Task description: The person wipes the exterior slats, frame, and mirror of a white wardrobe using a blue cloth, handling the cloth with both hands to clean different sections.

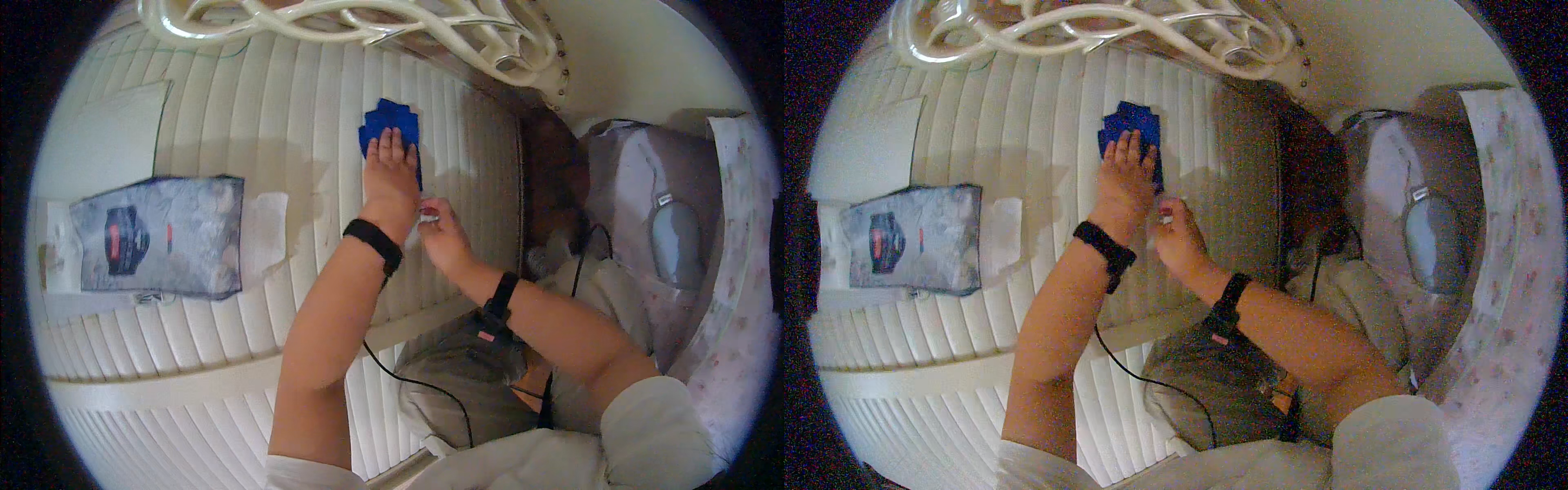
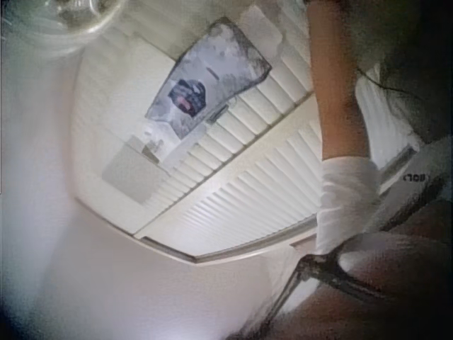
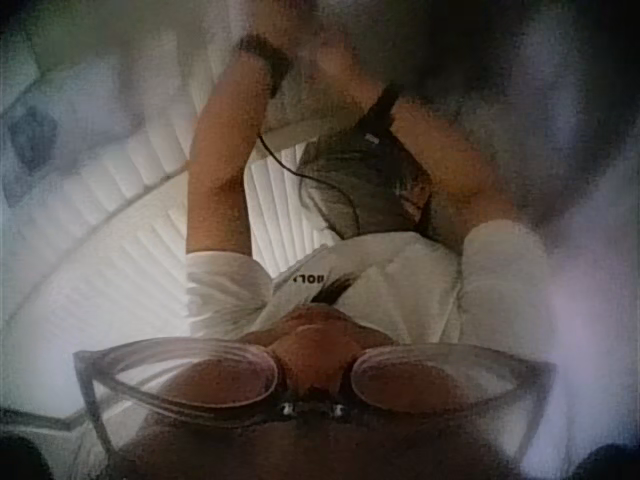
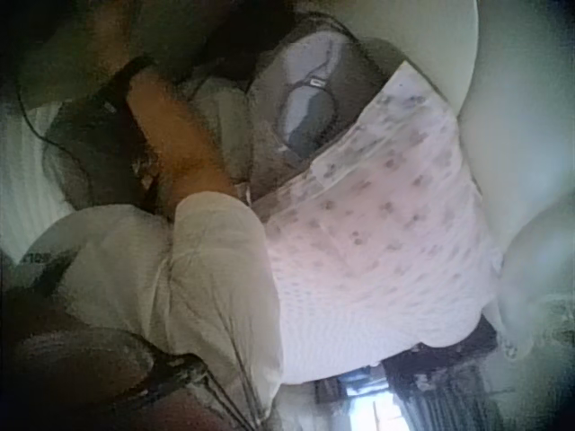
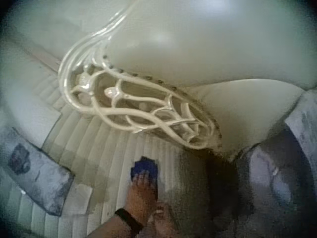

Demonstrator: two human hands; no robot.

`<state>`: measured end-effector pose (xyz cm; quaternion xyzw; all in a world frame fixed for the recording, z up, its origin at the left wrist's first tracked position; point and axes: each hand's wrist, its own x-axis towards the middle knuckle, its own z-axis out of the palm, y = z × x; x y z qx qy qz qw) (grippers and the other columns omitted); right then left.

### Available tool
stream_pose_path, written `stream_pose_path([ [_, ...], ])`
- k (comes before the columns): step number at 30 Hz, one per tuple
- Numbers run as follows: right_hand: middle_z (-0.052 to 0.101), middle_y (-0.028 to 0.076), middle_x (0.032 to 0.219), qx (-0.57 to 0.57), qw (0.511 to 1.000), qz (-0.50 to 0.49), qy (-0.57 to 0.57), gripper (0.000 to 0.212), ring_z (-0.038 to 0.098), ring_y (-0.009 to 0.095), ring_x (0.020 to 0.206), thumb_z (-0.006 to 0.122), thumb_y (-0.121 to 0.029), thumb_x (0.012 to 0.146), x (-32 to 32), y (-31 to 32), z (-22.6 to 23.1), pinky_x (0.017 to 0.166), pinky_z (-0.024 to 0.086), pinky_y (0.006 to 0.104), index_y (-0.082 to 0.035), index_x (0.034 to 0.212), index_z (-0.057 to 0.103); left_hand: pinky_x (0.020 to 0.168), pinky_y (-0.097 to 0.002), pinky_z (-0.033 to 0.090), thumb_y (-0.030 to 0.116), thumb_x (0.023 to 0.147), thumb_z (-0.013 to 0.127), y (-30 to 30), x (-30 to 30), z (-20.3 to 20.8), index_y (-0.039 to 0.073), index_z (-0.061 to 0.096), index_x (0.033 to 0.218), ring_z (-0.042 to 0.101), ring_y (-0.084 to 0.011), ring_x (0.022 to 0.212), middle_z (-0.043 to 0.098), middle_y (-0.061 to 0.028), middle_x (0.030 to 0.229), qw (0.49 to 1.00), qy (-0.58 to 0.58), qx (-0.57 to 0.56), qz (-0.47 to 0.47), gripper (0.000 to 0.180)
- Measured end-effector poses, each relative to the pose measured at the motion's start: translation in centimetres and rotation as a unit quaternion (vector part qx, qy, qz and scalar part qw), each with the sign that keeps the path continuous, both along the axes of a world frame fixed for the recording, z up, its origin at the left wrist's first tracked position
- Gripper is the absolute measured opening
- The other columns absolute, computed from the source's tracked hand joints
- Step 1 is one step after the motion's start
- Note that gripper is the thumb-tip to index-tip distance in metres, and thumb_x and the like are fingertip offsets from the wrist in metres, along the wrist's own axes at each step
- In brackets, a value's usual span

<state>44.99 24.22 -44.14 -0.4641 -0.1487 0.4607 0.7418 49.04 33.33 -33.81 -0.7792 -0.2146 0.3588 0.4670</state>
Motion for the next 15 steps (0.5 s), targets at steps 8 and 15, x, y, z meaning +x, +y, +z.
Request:
stream_pose_path([
  [8, 0.058, 0.012, 0.105, 0.066, 0.994, -0.057, -0.061, 0.036, 0.055, 0.017, 0.085, 0.045, 0.004, 0.083, -1.6, 0.8, -2.5, 0.074, 0.047, 0.0285, -0.004, 0.117, 0.049, 0.111, -0.042, 0.02, 0.029, 0.092, 0.037, -7.1, -7.1, 0.6, 0.008, 0.044, 0.135, 0.029, -0.0273, 0.136, 0.034, -0.0142, 0.146, 0.997, -0.034, -0.066, 0.007, 0.048],
  [15, 0.053, 0.014, 0.112, 0.048, 0.972, 0.176, -0.146, 0.048, 0.056, 0.02, 0.09, 0.048, -0.003, 0.085, -2.3, -3.9, 0.3, 0.078, 0.048, 0.0312, -0.01, 0.132, 0.042, 0.111, -0.0424, 0.021, 0.025, 0.091, 0.039, -11.7, -14.1, 0.3, 0.007, 0.049, 0.13, 0.031, -0.0254, 0.134, 0.039, -0.0119, 0.142, 0.991, -0.093, -0.092, 0.033, 0.044],
])
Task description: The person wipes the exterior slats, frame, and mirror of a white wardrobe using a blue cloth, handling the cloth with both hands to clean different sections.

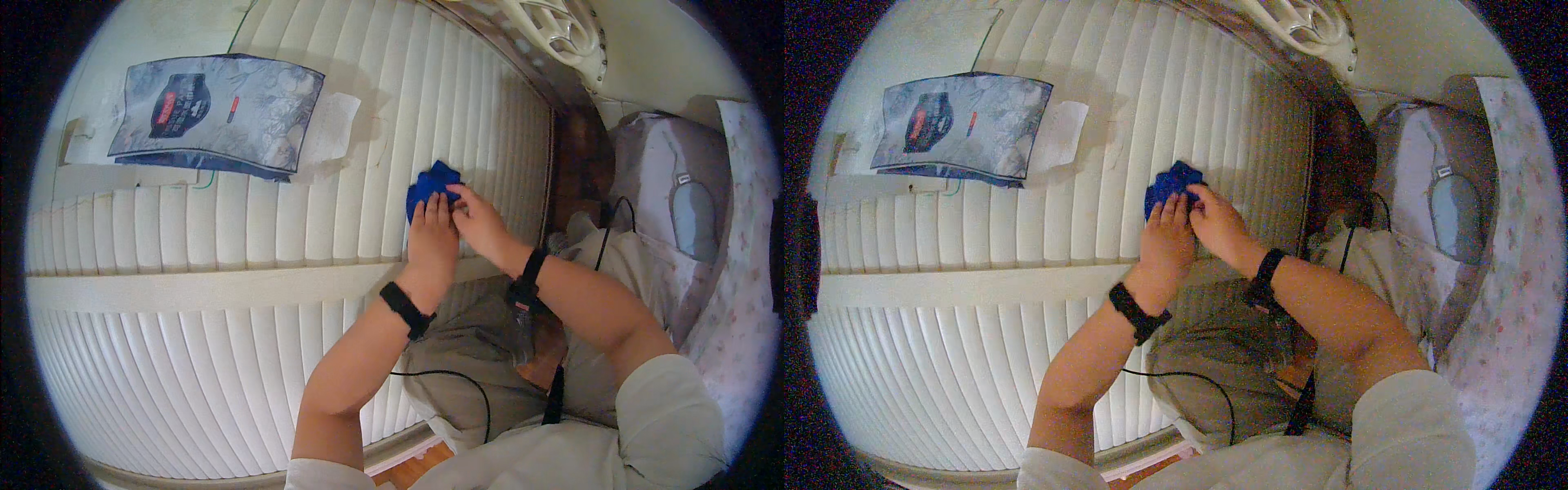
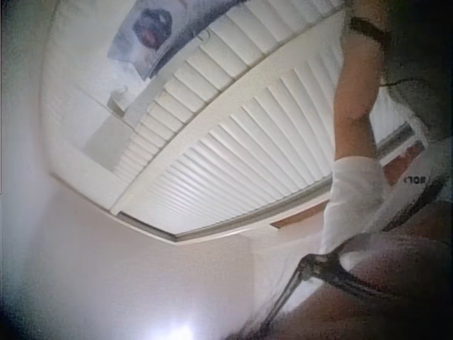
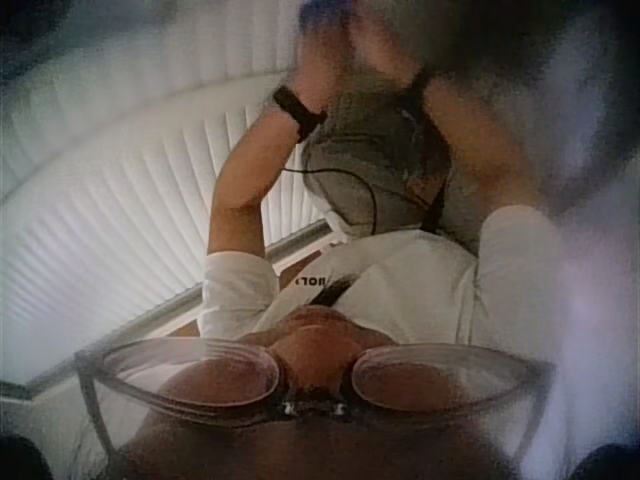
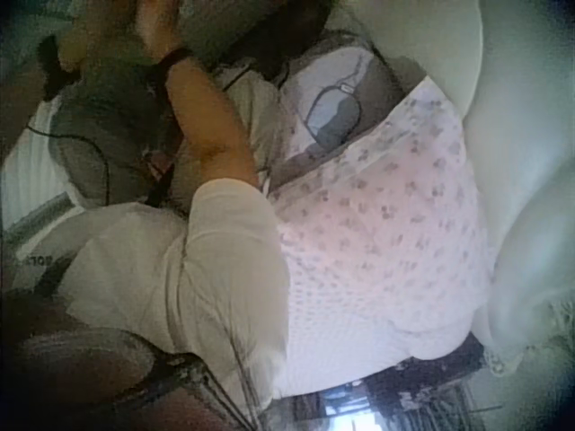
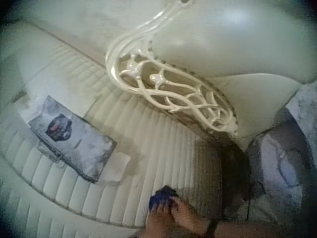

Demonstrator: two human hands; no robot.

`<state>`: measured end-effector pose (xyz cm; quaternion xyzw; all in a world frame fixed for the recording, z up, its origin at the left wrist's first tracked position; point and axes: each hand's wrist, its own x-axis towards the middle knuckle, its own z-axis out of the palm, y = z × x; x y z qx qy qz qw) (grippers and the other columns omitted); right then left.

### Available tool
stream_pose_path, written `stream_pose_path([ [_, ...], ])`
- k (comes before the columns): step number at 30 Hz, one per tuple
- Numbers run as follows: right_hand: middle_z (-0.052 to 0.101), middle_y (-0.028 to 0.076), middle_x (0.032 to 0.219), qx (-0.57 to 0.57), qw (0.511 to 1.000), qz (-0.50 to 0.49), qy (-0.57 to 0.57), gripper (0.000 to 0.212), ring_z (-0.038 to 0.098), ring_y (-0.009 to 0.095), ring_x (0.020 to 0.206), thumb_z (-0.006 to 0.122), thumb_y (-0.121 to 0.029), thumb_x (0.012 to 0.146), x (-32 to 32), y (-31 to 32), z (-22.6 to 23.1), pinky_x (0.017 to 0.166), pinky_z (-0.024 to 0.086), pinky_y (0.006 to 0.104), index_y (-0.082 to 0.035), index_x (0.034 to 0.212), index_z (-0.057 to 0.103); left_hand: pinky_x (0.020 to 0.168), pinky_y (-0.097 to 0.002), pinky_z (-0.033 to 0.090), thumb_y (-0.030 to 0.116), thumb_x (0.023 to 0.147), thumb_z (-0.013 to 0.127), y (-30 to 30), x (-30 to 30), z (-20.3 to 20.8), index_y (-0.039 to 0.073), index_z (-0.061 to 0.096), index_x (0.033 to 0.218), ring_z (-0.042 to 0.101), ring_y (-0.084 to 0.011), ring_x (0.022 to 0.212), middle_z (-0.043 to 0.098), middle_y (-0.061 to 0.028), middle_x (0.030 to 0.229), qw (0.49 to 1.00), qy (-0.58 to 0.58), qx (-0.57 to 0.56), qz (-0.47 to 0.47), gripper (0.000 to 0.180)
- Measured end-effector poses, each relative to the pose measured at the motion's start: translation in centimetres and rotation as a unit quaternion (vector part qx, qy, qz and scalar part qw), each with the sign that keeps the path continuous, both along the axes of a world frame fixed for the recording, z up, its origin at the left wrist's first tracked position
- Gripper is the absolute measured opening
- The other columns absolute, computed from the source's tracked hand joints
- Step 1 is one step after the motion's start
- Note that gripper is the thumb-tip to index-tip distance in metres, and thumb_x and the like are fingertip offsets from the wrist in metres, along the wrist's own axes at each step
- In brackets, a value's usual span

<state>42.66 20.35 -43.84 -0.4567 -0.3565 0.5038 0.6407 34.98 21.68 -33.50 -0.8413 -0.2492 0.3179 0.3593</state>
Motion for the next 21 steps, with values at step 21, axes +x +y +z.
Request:
stream_pose_path([
  [21, 0.038, 0.026, 0.131, 0.107, 0.966, -0.168, -0.164, 0.054, 0.04, 0.043, 0.12, 0.056, -0.011, 0.083, -1.6, -0.1, 2.0, 0.102, 0.034, 0.0462, -0.013, 0.135, 0.044, 0.088, -0.0408, 0.046, 0.001, 0.076, 0.055, -5.0, -3.3, 4.0, 0.001, 0.062, 0.105, 0.056, -0.0357, 0.102, 0.06, -0.0173, 0.111, 0.845, -0.467, -0.23, 0.126, 0.029],
])
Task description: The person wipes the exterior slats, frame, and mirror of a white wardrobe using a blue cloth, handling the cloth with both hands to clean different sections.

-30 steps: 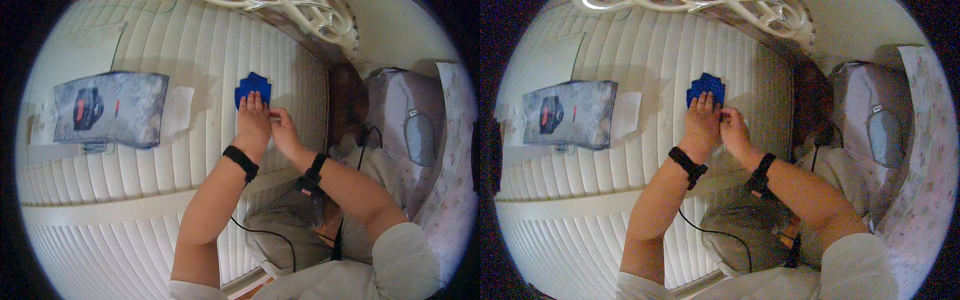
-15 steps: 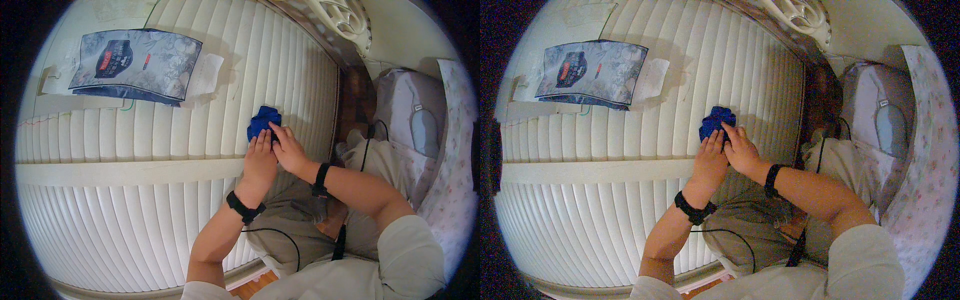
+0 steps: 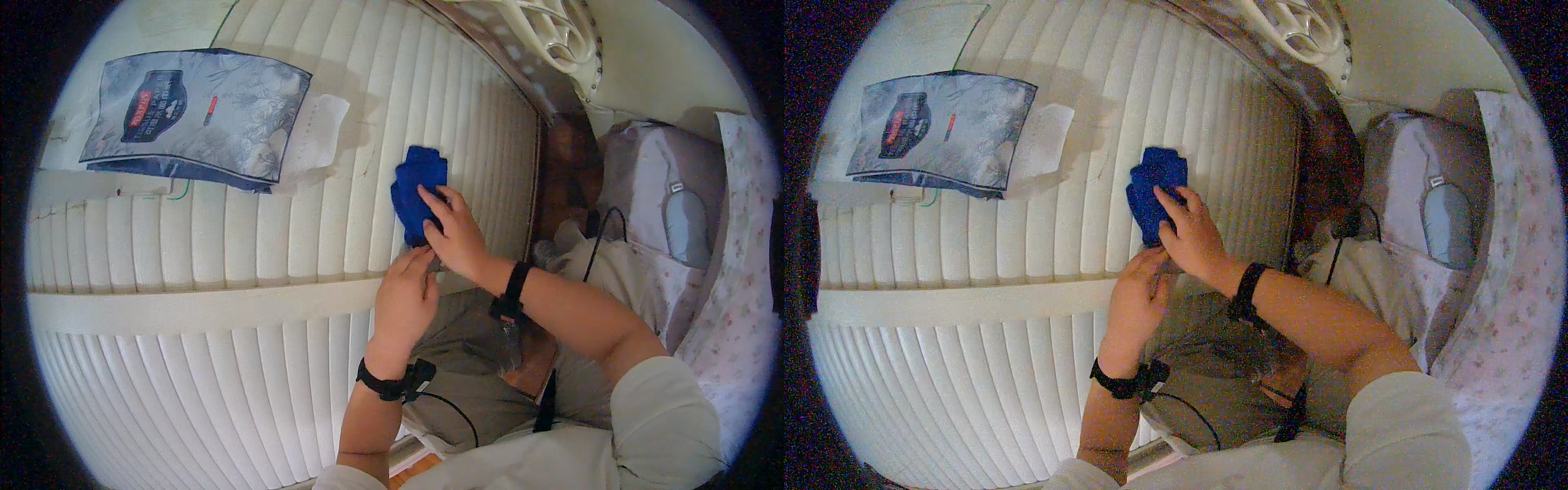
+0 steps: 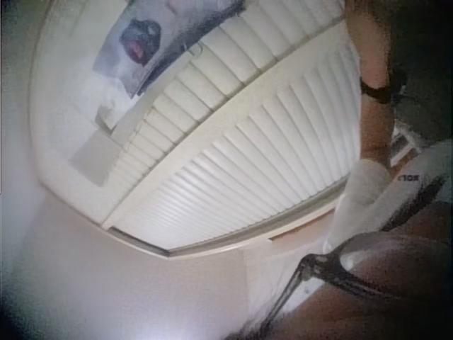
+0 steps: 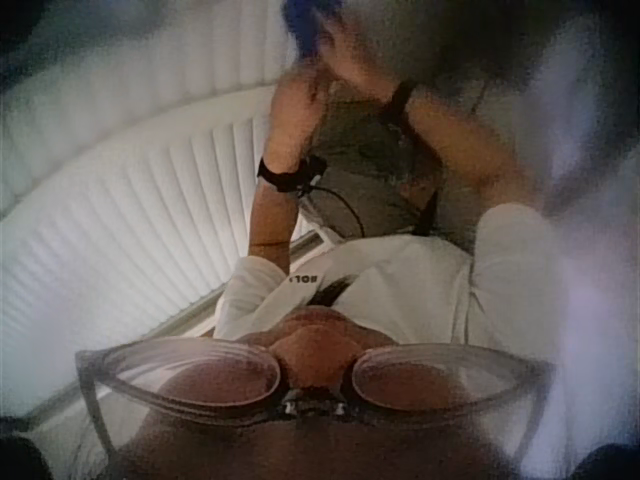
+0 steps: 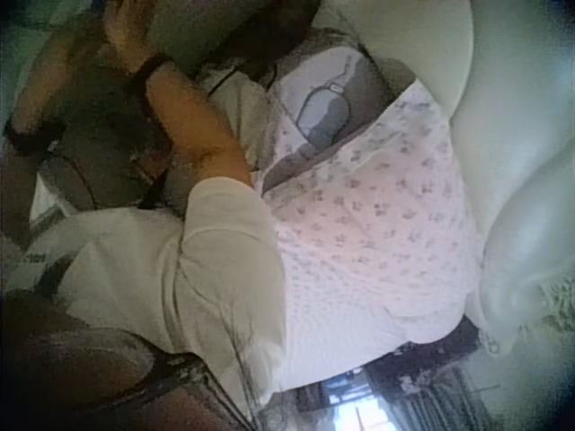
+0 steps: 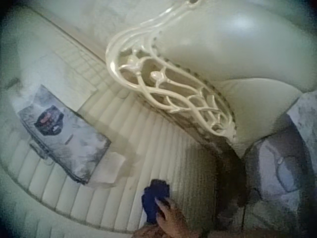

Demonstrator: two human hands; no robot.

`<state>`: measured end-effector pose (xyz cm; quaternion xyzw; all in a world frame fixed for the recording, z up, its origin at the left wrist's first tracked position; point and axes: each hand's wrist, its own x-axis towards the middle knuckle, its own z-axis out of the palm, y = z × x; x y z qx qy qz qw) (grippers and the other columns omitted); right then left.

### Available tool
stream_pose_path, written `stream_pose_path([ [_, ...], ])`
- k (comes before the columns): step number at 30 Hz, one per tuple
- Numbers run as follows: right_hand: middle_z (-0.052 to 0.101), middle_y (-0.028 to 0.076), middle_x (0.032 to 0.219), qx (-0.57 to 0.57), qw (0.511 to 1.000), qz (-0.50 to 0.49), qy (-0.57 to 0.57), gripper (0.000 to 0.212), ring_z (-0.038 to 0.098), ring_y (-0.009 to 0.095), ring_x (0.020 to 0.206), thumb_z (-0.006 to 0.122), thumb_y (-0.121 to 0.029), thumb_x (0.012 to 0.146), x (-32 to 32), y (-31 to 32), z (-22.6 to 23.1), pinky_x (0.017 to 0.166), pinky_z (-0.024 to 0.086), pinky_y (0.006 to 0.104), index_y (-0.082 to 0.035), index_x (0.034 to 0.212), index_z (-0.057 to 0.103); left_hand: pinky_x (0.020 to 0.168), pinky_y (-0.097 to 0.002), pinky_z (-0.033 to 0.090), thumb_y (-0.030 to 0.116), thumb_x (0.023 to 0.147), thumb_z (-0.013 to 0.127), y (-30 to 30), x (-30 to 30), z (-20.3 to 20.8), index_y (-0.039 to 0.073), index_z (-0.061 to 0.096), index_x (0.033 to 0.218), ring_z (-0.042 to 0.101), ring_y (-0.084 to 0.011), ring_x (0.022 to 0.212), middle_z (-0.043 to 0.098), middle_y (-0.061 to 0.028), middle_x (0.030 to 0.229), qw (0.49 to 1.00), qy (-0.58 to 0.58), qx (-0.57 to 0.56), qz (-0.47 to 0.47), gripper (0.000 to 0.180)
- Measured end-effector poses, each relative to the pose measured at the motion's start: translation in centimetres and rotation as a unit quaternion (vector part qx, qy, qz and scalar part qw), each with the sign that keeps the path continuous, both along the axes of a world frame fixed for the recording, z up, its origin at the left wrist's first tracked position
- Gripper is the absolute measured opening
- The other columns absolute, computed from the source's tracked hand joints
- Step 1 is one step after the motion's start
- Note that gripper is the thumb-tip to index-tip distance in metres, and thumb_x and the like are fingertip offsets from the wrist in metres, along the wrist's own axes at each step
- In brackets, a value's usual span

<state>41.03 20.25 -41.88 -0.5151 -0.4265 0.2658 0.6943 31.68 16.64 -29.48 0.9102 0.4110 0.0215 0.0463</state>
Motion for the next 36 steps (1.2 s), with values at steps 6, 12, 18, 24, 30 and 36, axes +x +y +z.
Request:
stream_pose_path([
  [6, 0.036, 0.021, 0.133, -0.028, 0.999, 0.003, 0.024, 0.053, 0.042, 0.038, 0.118, 0.056, -0.016, 0.086, 2.2, 3.5, -1.5, 0.099, 0.037, 0.0399, -0.02, 0.137, 0.043, 0.088, -0.0394, 0.045, -0.003, 0.076, 0.052, 0.8, 5.4, 2.6, 0.002, 0.06, 0.106, 0.057, -0.0359, 0.099, 0.061, -0.0173, 0.105, 0.997, -0.039, -0.038, -0.046, 0.031],
  [12, 0.039, 0.025, 0.128, -0.015, 0.999, -0.043, -0.012, 0.055, 0.042, 0.042, 0.116, 0.059, -0.021, 0.083, 5.8, 7.7, -2.1, 0.1, 0.037, 0.0459, -0.019, 0.136, 0.043, 0.088, -0.0383, 0.045, 0.0, 0.079, 0.054, 3.8, 7.7, 0.7, 0.003, 0.06, 0.106, 0.058, -0.0345, 0.098, 0.062, -0.0161, 0.102, 0.991, -0.125, -0.037, -0.027, 0.028],
  [18, 0.044, 0.025, 0.124, -0.056, 0.99, -0.106, -0.075, 0.054, 0.045, 0.042, 0.113, 0.058, -0.024, 0.084, 12.0, 14.3, -2.7, 0.098, 0.039, 0.0459, -0.019, 0.136, 0.044, 0.094, -0.0402, 0.043, 0.003, 0.079, 0.057, 6.3, 6.4, -1.6, 0.004, 0.061, 0.108, 0.053, -0.0373, 0.109, 0.056, -0.0196, 0.119, 0.993, -0.094, 0.065, -0.019, 0.03],
  [24, 0.04, 0.029, 0.134, -0.146, 0.986, -0.066, -0.043, 0.057, 0.037, 0.044, 0.124, 0.045, -0.043, 0.091, 18.8, 21.6, -2.9, 0.105, 0.031, 0.0464, -0.012, 0.138, 0.039, 0.098, -0.0419, 0.04, 0.004, 0.078, 0.058, 7.1, 5.4, -1.4, 0.004, 0.06, 0.11, 0.048, -0.038, 0.116, 0.05, -0.0207, 0.128, 0.995, -0.082, 0.05, 0.0, 0.032],
  [30, 0.04, 0.026, 0.138, -0.174, 0.984, -0.028, 0.004, 0.076, 0.04, 0.036, 0.127, 0.053, -0.052, 0.083, 22.0, 23.0, -2.7, 0.107, 0.03, 0.0371, -0.008, 0.142, 0.033, 0.099, -0.0432, 0.039, 0.007, 0.079, 0.059, 7.1, 5.1, -1.6, 0.005, 0.06, 0.112, 0.046, -0.0377, 0.118, 0.049, -0.0201, 0.129, 0.997, -0.068, 0.043, -0.011, 0.033],
  [36, 0.042, 0.025, 0.134, -0.154, 0.983, -0.094, -0.035, 0.068, 0.04, 0.041, 0.124, 0.06, -0.04, 0.081, 15.4, 19.3, -6.1, 0.105, 0.03, 0.0455, -0.019, 0.141, 0.036, 0.1, -0.0438, 0.038, 0.011, 0.081, 0.058, 6.9, 5.0, -1.6, 0.006, 0.06, 0.112, 0.046, -0.038, 0.119, 0.049, -0.02, 0.129, 0.996, -0.063, 0.056, -0.013, 0.031],
])
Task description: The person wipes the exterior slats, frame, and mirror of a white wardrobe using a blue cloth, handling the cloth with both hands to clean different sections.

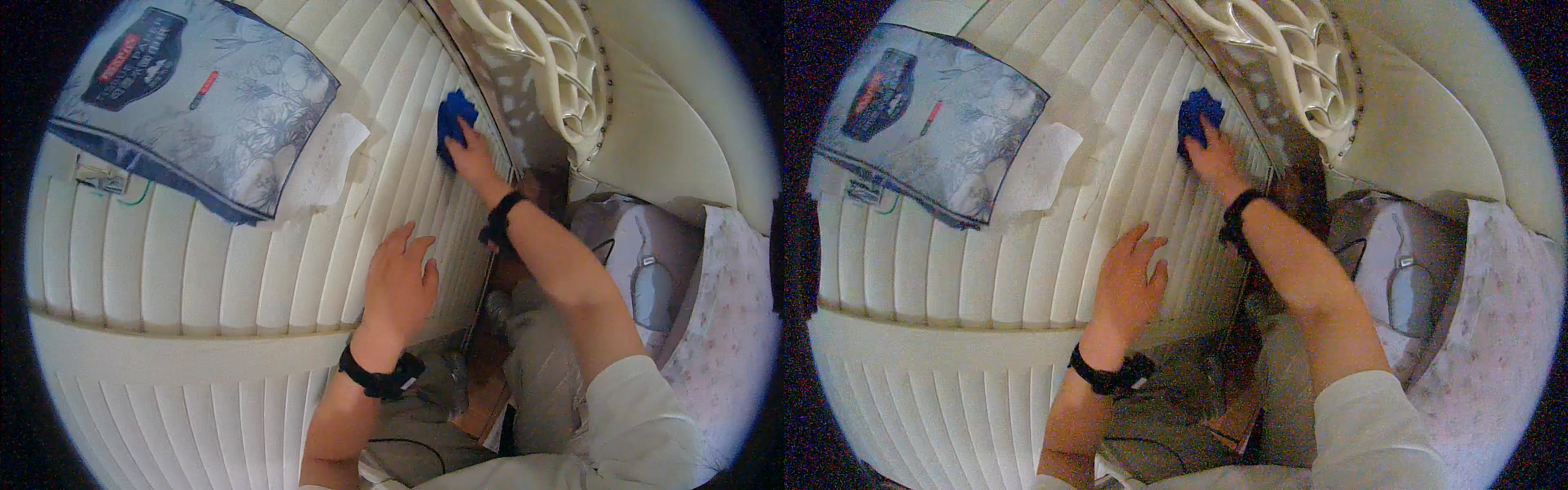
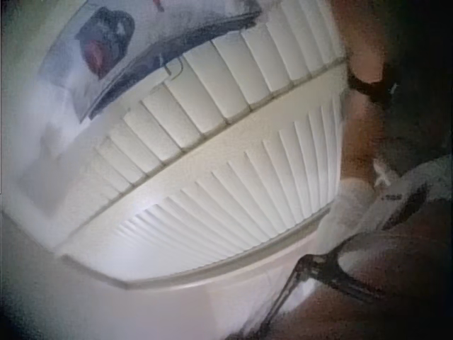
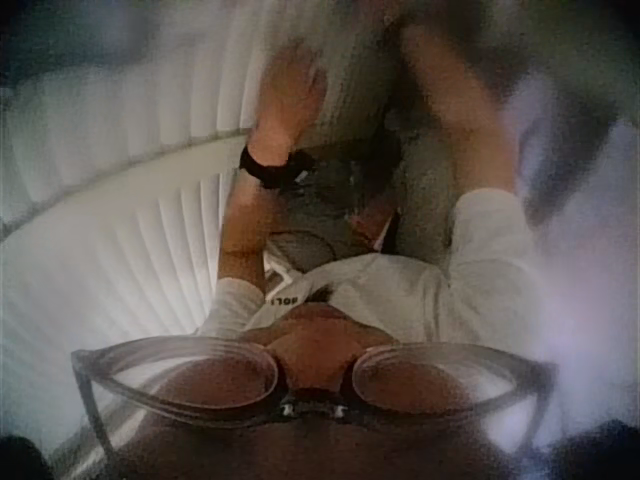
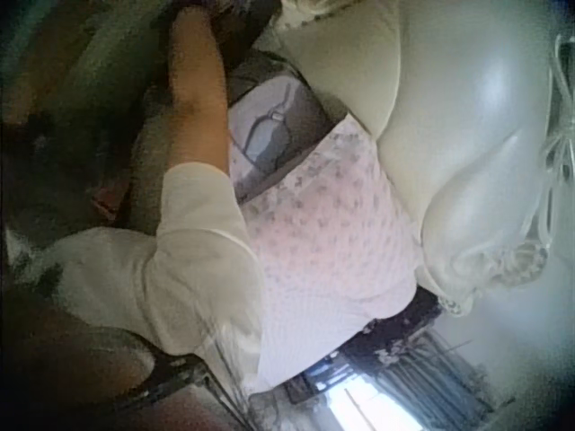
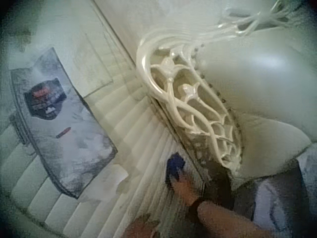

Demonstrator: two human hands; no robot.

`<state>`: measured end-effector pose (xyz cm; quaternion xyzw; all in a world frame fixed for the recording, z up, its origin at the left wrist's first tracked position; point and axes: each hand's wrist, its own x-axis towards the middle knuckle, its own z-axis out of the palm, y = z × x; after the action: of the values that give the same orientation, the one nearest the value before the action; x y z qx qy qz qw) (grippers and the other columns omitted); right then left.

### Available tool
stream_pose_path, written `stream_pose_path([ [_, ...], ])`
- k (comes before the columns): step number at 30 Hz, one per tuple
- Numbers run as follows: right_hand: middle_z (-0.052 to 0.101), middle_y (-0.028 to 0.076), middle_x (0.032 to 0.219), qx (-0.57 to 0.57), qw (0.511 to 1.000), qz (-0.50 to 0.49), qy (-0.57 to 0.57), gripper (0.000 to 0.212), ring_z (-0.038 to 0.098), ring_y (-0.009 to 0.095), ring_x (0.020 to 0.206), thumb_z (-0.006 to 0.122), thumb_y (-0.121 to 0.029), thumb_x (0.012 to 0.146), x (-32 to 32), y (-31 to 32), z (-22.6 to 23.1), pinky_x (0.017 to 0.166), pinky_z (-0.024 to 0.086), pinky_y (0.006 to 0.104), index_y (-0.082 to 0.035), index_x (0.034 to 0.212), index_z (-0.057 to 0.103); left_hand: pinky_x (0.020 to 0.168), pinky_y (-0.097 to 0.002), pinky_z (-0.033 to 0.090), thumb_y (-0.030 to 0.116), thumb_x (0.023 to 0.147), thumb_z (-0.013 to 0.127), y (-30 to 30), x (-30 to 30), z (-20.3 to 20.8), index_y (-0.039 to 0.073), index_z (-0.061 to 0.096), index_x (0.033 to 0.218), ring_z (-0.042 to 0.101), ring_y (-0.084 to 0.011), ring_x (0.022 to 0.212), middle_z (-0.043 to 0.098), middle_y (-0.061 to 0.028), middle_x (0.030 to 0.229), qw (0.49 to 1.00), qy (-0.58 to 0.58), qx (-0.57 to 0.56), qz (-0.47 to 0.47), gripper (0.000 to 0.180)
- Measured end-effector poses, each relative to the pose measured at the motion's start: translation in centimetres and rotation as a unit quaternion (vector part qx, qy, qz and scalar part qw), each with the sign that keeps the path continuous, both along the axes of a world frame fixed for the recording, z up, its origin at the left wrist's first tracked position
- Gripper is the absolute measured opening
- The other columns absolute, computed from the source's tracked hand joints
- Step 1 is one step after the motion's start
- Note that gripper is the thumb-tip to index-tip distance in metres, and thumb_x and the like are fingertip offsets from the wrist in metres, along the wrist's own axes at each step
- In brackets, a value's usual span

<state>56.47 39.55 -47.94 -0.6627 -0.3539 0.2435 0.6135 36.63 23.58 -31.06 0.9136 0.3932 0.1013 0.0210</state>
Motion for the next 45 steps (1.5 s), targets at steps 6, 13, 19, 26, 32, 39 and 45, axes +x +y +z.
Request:
stream_pose_path([
  [6, 0.04, 0.029, 0.13, 0.043, 0.999, 0.02, 0.018, 0.073, 0.04, 0.043, 0.119, 0.062, -0.035, 0.081, -9.4, -9.5, -0.2, 0.103, 0.03, 0.0489, -0.018, 0.144, 0.029, 0.1, -0.0431, 0.038, 0.012, 0.081, 0.058, -1.4, -0.6, 3.2, 0.007, 0.059, 0.113, 0.047, -0.0375, 0.117, 0.05, -0.0197, 0.129, 1.0, 0.022, 0.009, -0.019, 0.032],
  [13, 0.028, 0.031, 0.138, -0.061, 0.993, 0.092, 0.049, 0.082, 0.032, 0.045, 0.124, 0.059, -0.039, 0.083, -17.0, -16.3, 0.3, 0.105, 0.024, 0.0518, -0.013, 0.147, 0.014, 0.097, -0.0407, 0.04, 0.008, 0.082, 0.057, -6.2, -3.7, 6.1, 0.007, 0.06, 0.112, 0.05, -0.0359, 0.115, 0.054, -0.0183, 0.124, 0.999, -0.045, -0.009, 0.029, 0.031],
  [19, 0.03, 0.027, 0.138, -0.118, 0.981, 0.127, 0.093, 0.082, 0.033, 0.043, 0.124, 0.058, -0.042, 0.084, -20.0, -19.0, 0.9, 0.104, 0.027, 0.0482, -0.015, 0.148, 0.014, 0.084, -0.0334, 0.047, 0.012, 0.084, 0.059, -9.2, -6.9, 7.1, 0.005, 0.06, 0.113, 0.059, -0.0284, 0.101, 0.06, -0.0156, 0.114, 0.985, -0.046, -0.132, 0.102, 0.029],
  [26, 0.024, 0.029, 0.141, -0.126, 0.971, 0.16, 0.125, 0.082, 0.03, 0.047, 0.125, 0.055, -0.043, 0.084, -21.0, -20.4, 1.2, 0.105, 0.026, 0.0517, -0.015, 0.148, 0.011, 0.073, -0.0303, 0.049, 0.02, 0.09, 0.057, -10.5, -12.0, 4.4, 0.0, 0.06, 0.109, 0.063, -0.021, 0.083, 0.065, -0.0147, 0.094, 0.963, -0.07, -0.202, 0.161, 0.027],
  [32, 0.025, 0.029, 0.14, -0.099, 0.974, 0.173, 0.103, 0.083, 0.029, 0.047, 0.126, 0.055, -0.045, 0.084, -21.0, -20.9, -0.3, 0.106, 0.024, 0.0515, -0.015, 0.148, 0.011, 0.07, -0.0291, 0.046, 0.03, 0.093, 0.053, -10.8, -12.9, 2.8, -0.006, 0.06, 0.1, 0.058, -0.0171, 0.077, 0.065, -0.0125, 0.087, 0.933, -0.054, -0.25, 0.253, 0.037],
  [39, 0.026, 0.032, 0.138, -0.055, 0.98, 0.162, 0.102, 0.084, 0.029, 0.048, 0.126, 0.056, -0.045, 0.083, -21.0, -20.8, -0.9, 0.106, 0.025, 0.051, -0.015, 0.148, 0.013, 0.072, -0.0274, 0.046, 0.039, 0.091, 0.054, -7.9, -15.5, -2.2, -0.002, 0.059, 0.102, 0.057, -0.015, 0.081, 0.062, -0.0079, 0.089, 0.891, -0.15, -0.314, 0.293, 0.043],
  [45, 0.03, 0.034, 0.136, -0.122, 0.974, 0.145, 0.122, 0.085, 0.033, 0.049, 0.124, 0.058, -0.045, 0.08, -20.3, -19.6, -1.0, 0.105, 0.027, 0.0522, -0.015, 0.147, 0.015, 0.086, -0.035, 0.041, 0.04, 0.09, 0.056, -7.4, -14.0, -5.0, 0.008, 0.044, 0.129, 0.054, -0.0184, 0.098, 0.057, -0.007, 0.11, 0.775, -0.286, -0.42, 0.376, 0.052],
])
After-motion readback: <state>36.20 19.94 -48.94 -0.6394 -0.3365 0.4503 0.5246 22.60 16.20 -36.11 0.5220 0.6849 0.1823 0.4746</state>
